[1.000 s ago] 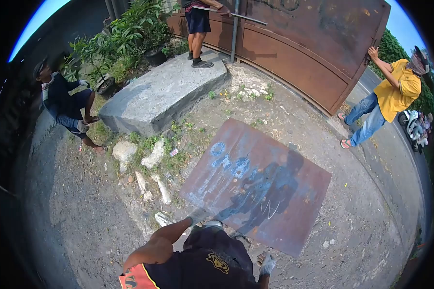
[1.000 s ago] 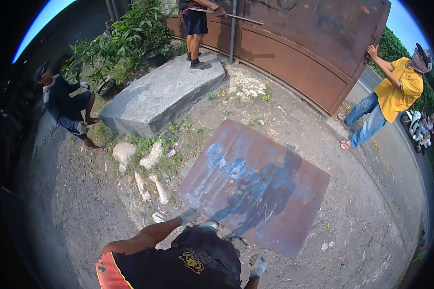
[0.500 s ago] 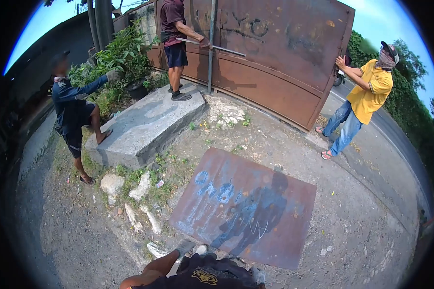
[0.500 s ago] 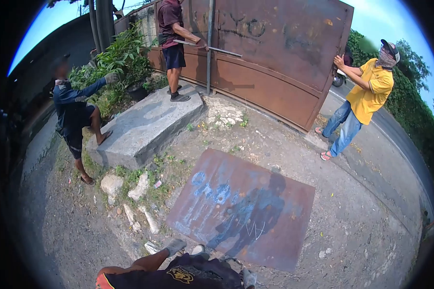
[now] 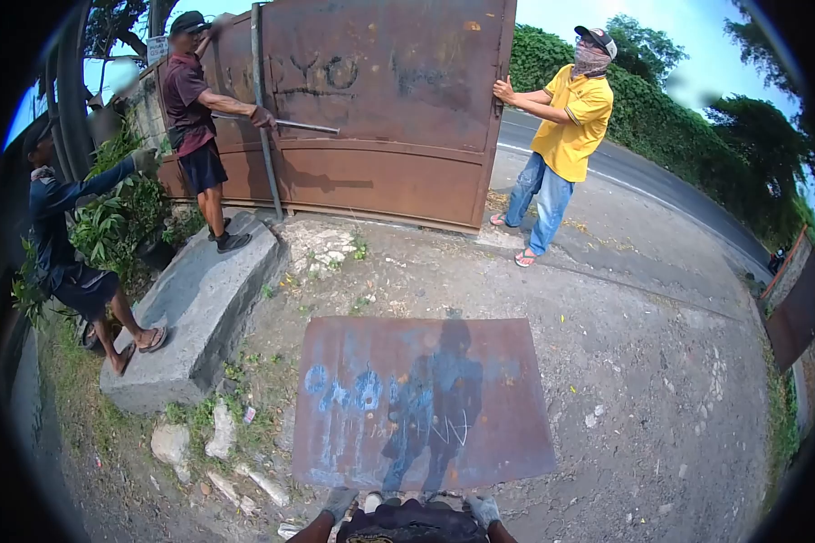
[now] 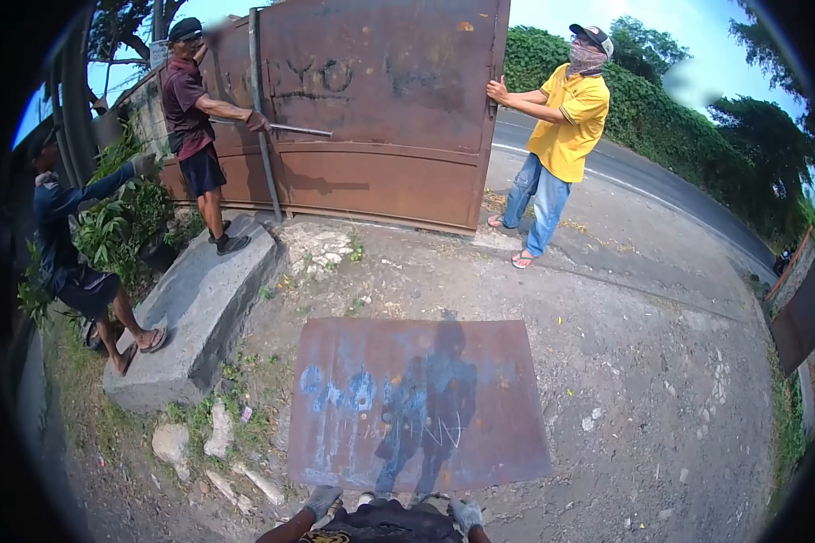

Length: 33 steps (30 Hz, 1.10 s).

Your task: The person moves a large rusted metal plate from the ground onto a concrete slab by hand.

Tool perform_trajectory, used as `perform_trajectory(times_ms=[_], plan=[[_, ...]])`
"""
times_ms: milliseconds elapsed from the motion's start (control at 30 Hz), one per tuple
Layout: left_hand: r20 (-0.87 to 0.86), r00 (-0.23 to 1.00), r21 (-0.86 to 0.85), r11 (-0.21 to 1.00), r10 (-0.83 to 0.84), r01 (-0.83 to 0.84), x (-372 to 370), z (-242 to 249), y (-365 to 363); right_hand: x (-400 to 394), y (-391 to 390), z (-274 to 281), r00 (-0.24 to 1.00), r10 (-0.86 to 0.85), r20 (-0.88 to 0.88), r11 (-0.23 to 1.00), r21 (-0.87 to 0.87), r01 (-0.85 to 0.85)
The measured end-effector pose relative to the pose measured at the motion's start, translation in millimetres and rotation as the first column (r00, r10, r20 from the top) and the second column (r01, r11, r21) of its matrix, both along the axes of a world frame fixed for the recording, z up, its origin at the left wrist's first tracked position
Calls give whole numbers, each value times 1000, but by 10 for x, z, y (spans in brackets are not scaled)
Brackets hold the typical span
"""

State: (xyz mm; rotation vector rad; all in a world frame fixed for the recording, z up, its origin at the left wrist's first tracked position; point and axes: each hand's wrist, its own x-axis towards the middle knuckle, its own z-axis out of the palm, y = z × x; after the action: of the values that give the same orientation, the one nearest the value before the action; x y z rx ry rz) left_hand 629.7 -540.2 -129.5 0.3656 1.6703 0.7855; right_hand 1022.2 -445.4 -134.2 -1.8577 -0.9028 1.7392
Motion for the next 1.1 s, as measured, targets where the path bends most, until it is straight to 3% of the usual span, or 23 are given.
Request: perform_trajectory(times_ms=[133,267,367,567,667,767,800,867,933,1100], plan=[[32,999,-10,1000,-8,8,-53,-277,-23,23,-56,105,993,20,118,996,-87,-10],[-168,977,3,991,-131,133,-129,-146,18,-69,-8,90,992,41,117,996,-89,-30],[-108,994,30,999,-12,15,-177,-250,-9,-155,24,131,991,65,115,996,-70,-57],[-142,989,11,999,-34,36,-239,-156,-47,-237,35,180,990,93,105,996,-11,-92],[-167,984,65,996,-56,67,-258,-367,-114,-266,5,231,991,96,95,995,22,-98],[-116,993,58,997,-35,42,-249,-438,-127,-295,-57,286,993,94,70,993,68,-99],[-81,996,65,997,-29,35,-225,-156,-114,-233,-71,129,990,119,76,987,100,-126],[-79,997,102,995,15,-7,-191,-155,-136,-232,-135,230,980,148,135,978,129,-166],[10,999,31,999,38,-38,-168,43,-106,-229,-187,320,961,173,215,978,81,-194],[51,996,-39,997,73,-71,-98,62,-69,-120,-338,213,999,32,2,999,38,-32]])
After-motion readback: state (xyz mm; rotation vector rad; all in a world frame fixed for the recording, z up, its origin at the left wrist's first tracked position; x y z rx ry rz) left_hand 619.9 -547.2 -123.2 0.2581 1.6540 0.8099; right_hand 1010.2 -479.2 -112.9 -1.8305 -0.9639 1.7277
